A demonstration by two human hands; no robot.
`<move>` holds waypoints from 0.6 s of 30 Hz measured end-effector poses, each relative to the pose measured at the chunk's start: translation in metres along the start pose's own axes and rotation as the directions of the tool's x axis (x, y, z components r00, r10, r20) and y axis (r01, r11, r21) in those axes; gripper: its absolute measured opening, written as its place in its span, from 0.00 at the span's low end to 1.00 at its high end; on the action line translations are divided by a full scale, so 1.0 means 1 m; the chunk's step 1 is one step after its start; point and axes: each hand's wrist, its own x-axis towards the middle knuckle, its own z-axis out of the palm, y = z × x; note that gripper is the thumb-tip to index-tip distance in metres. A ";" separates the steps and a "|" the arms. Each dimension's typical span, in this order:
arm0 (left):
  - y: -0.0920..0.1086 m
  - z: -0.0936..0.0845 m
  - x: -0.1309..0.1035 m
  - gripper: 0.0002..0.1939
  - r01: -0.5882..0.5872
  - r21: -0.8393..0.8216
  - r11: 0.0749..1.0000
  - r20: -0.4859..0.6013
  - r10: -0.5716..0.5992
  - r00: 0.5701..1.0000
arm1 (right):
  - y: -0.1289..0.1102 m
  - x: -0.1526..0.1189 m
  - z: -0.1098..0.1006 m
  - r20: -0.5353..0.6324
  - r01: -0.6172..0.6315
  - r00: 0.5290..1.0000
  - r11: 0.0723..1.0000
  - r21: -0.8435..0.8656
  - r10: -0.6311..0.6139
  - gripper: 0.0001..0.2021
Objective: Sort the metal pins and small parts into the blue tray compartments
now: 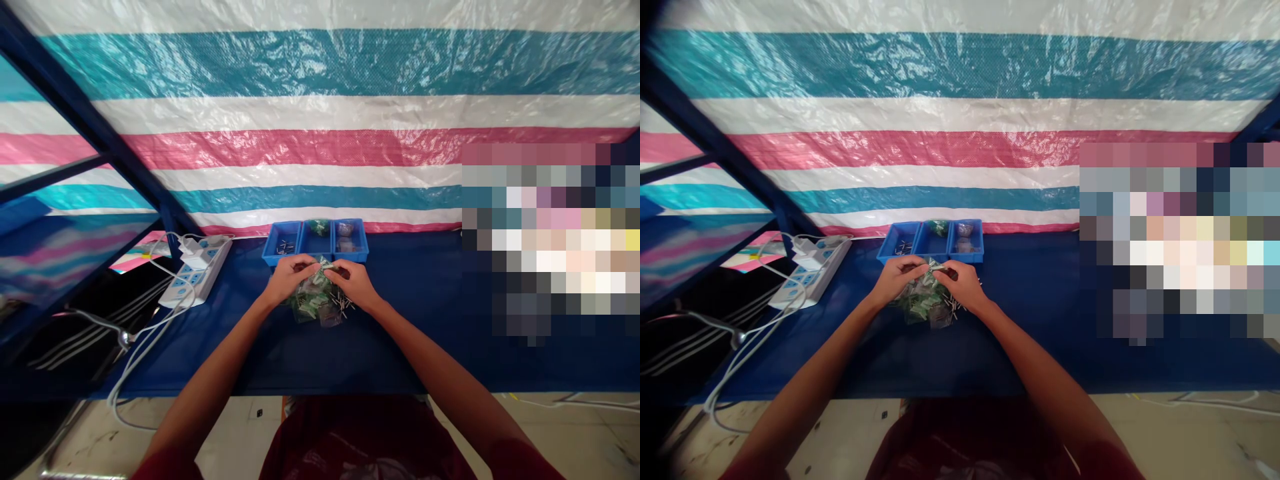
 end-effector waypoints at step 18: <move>0.000 0.001 0.003 0.16 0.113 -0.208 0.972 -0.029 -0.121 0.992 | 0.003 0.002 0.000 -0.194 -0.072 0.975 0.978 0.195 0.110 0.15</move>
